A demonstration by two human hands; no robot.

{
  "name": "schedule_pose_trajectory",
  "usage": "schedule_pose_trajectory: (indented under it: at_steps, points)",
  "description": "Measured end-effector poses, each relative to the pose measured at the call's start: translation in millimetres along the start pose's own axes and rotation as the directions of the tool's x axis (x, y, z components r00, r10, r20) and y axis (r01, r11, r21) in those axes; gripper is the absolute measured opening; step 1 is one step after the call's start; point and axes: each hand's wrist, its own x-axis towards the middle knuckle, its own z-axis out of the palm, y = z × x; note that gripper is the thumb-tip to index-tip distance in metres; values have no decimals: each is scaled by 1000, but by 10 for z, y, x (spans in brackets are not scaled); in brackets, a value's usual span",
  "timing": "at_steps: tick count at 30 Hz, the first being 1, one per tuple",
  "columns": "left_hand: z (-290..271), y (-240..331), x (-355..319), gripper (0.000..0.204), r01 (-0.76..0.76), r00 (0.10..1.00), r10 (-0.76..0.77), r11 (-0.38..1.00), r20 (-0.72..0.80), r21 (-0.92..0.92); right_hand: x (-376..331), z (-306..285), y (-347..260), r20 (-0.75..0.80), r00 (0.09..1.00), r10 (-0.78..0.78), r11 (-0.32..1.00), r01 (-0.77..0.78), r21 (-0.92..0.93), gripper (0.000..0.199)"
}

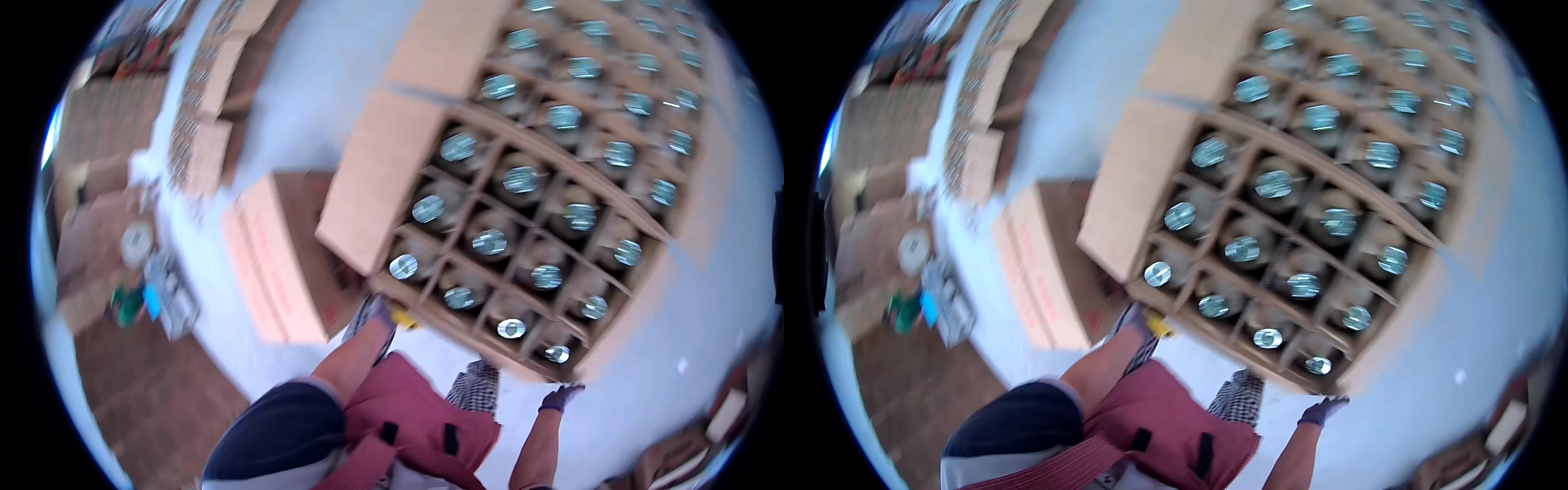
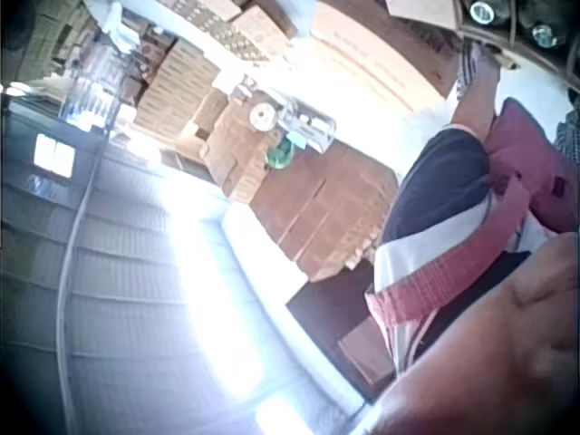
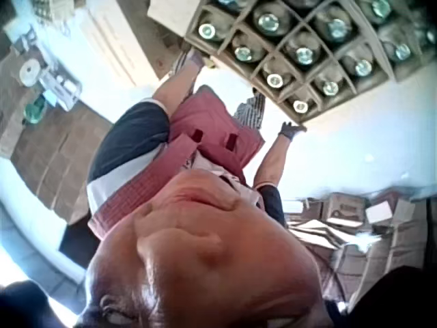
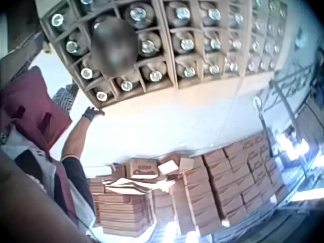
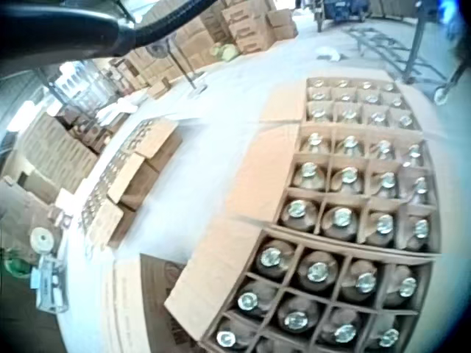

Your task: The person uses a yellow utility knife to cut the tape on several cardboard boxes. They open the flaps to reveal rows of glass jars inside and then place the opened boxes on the floor.

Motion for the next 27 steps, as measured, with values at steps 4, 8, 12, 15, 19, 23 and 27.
schedule_pose_trajectory:
  at_steps: [4, 8, 12, 15, 19, 23, 27]
  points:
    - [953, 362, -64, 39, 183, 977, -213, 745, 32, -641, -345, 457, 444, 374, 926, 60, 978, -129, 162, 59]
    - [1175, 386, 317, 37, 139, 977, -212, 650, -1, -747, -374, 886, 703, 323, 946, 26, 963, -111, 247, 60]
    - [900, -114, 892, 35, 65, 987, -154, 606, -36, -793, -441, 1029, 688, 462, 883, 87, 938, -229, 261, 56]
    - [1056, 188, 936, 29, -3, 999, -39, 563, -30, -827, -396, 1084, 657, 609, 788, 92, 907, -319, 275, 54]
    - [950, 675, 817, 23, -154, 988, 99, 754, -121, -639, -930, 1206, 674, 887, 416, 200, 830, -553, 72, 55]
    - [700, 934, -1039, 32, 115, 940, 24, 917, 339, -382, -2581, 1438, 219, 706, 575, 413, 898, -128, -421, 46]
    - [202, 568, -2385, 53, -327, 826, 187, 927, 531, 181, -3459, 1209, -48, 901, 123, 416, 636, 669, -385, 42]
